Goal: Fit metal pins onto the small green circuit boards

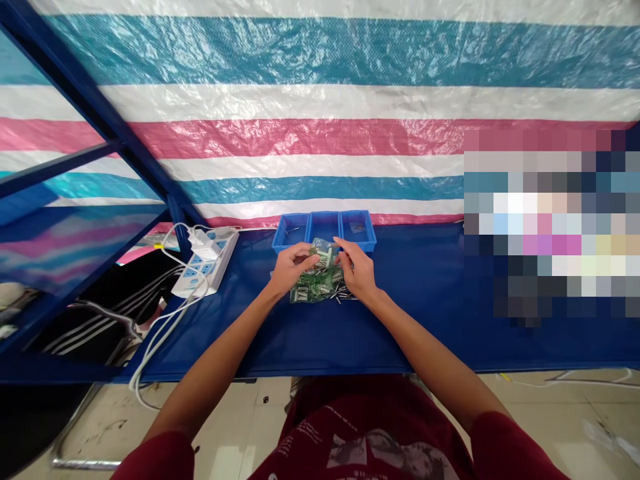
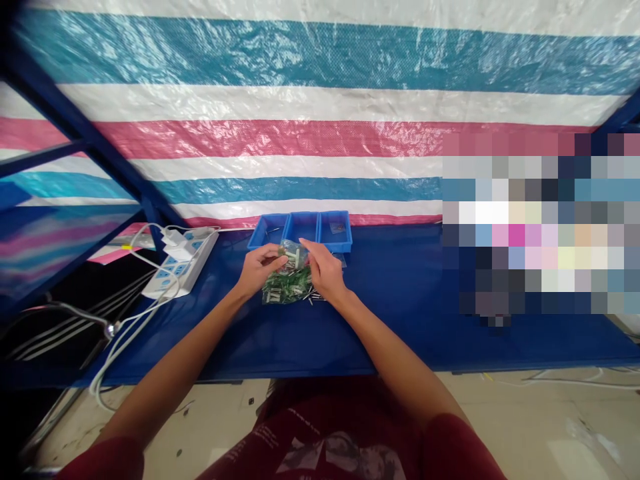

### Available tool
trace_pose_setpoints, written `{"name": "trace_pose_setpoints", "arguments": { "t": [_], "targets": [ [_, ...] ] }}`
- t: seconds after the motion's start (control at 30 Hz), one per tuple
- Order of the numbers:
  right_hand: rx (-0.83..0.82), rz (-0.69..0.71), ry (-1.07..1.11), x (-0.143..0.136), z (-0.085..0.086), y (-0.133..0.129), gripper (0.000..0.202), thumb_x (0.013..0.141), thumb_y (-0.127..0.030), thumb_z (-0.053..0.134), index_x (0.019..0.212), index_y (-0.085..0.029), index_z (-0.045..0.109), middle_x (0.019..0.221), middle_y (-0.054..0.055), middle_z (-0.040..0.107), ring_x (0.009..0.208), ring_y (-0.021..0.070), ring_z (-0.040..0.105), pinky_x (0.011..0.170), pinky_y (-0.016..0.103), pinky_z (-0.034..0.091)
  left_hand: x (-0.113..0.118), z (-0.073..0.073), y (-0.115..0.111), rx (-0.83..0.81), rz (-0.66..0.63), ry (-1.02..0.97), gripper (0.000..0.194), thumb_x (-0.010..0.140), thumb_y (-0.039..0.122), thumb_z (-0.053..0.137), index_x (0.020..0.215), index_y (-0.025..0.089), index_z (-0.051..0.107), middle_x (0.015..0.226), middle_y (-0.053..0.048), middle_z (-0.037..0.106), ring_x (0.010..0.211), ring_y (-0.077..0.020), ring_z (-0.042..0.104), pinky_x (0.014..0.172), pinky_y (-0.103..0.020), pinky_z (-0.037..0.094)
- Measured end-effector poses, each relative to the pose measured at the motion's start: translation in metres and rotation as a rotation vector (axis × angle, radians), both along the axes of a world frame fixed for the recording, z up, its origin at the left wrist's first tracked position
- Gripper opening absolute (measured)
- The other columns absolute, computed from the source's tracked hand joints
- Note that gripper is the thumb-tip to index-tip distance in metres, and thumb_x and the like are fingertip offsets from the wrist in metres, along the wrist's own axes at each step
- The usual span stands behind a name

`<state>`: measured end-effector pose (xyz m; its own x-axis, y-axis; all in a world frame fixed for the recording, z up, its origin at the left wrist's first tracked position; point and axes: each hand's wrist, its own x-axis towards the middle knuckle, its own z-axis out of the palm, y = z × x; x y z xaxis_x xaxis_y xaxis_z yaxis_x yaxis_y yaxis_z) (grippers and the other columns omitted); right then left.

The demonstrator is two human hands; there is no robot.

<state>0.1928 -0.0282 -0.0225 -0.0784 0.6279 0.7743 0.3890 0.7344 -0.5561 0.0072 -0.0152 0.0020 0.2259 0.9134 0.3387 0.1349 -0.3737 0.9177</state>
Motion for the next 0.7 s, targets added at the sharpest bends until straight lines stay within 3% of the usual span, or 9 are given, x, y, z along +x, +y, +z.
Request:
{"name": "trace_pose_setpoints", "arguments": {
  "t": [0.1,0.17,0.27,0.37,0.5,0.63,0.7],
  "targets": [
    [0.075,-0.014,-0.066,0.0004,-0.0004,0.0012,0.033,0.097,-0.021,0.041,0.123,-0.024,0.06,0.112,0.01,0.064,0.086,0.0168,0.066,0.077,0.031,0.055,-0.0005,0.0006,0.0003,-0.061,-0.087,-0.063,0.051,0.076,0.044,0.075,0.115,0.018,0.055,0.053,0.007,0.051,0.046,-0.0101,0.051,0.05,-0.022,0.044],
    [0.088,-0.034,-0.075,0.0005,-0.0008,0.0018,0.029,0.096,-0.02,0.043,0.116,-0.024,0.064,0.108,0.01,0.064,0.089,0.0181,0.065,0.078,0.032,0.055,-0.0003,0.0017,-0.0003,-0.084,-0.148,-0.066,0.055,0.077,0.044,0.074,0.121,0.019,0.052,0.052,0.008,0.049,0.046,-0.0103,0.051,0.05,-0.022,0.044],
    [0.089,-0.044,-0.047,0.0008,-0.0009,0.0022,0.021,0.094,-0.021,0.047,0.101,-0.022,0.067,0.1,0.009,0.062,0.088,0.0183,0.063,0.072,0.03,0.054,-0.0003,0.0042,-0.001,-0.036,-0.142,-0.009,0.039,0.084,0.049,0.065,0.105,0.017,0.062,0.058,0.003,0.053,0.049,-0.0104,0.051,0.052,-0.023,0.045],
    [0.06,-0.039,-0.026,0.0012,0.0001,0.0024,0.016,0.094,-0.026,0.051,0.09,-0.02,0.066,0.097,0.009,0.061,0.087,0.0181,0.061,0.069,0.029,0.053,-0.0016,0.0073,-0.0012,0.138,-0.092,0.119,0.046,0.088,0.058,0.053,0.09,0.015,0.069,0.076,-0.005,0.062,0.062,-0.0134,0.055,0.058,-0.026,0.046],
    [-0.016,-0.025,0.013,0.0009,0.0011,0.003,0.018,0.094,-0.03,0.051,0.087,-0.019,0.064,0.089,0.007,0.063,0.079,0.0167,0.06,0.068,0.029,0.052,-0.004,0.0094,-0.0016,0.349,-0.022,0.256,0.046,0.08,0.06,0.063,0.089,0.016,0.073,0.092,-0.009,0.064,0.079,-0.0183,0.058,0.07,-0.029,0.048],
    [-0.078,0.01,-0.015,-0.0023,-0.0002,0.0017,0.022,0.094,-0.037,0.053,0.088,-0.019,0.065,0.079,0.005,0.064,0.07,0.0161,0.059,0.067,0.029,0.051,-0.0031,0.0077,-0.0031,0.347,0.042,0.328,0.039,0.081,0.056,0.064,0.081,0.017,0.071,0.082,-0.007,0.067,0.075,-0.0183,0.059,0.071,-0.03,0.047],
    [-0.105,0.022,-0.031,-0.0043,-0.0007,-0.0004,0.024,0.094,-0.039,0.052,0.099,-0.02,0.066,0.085,0.006,0.066,0.069,0.0162,0.06,0.067,0.03,0.052,-0.0017,0.0066,-0.0039,0.296,0.095,0.331,0.04,0.084,0.054,0.061,0.071,0.017,0.068,0.069,-0.004,0.065,0.065,-0.0162,0.057,0.065,-0.028,0.046]
  ]
}}
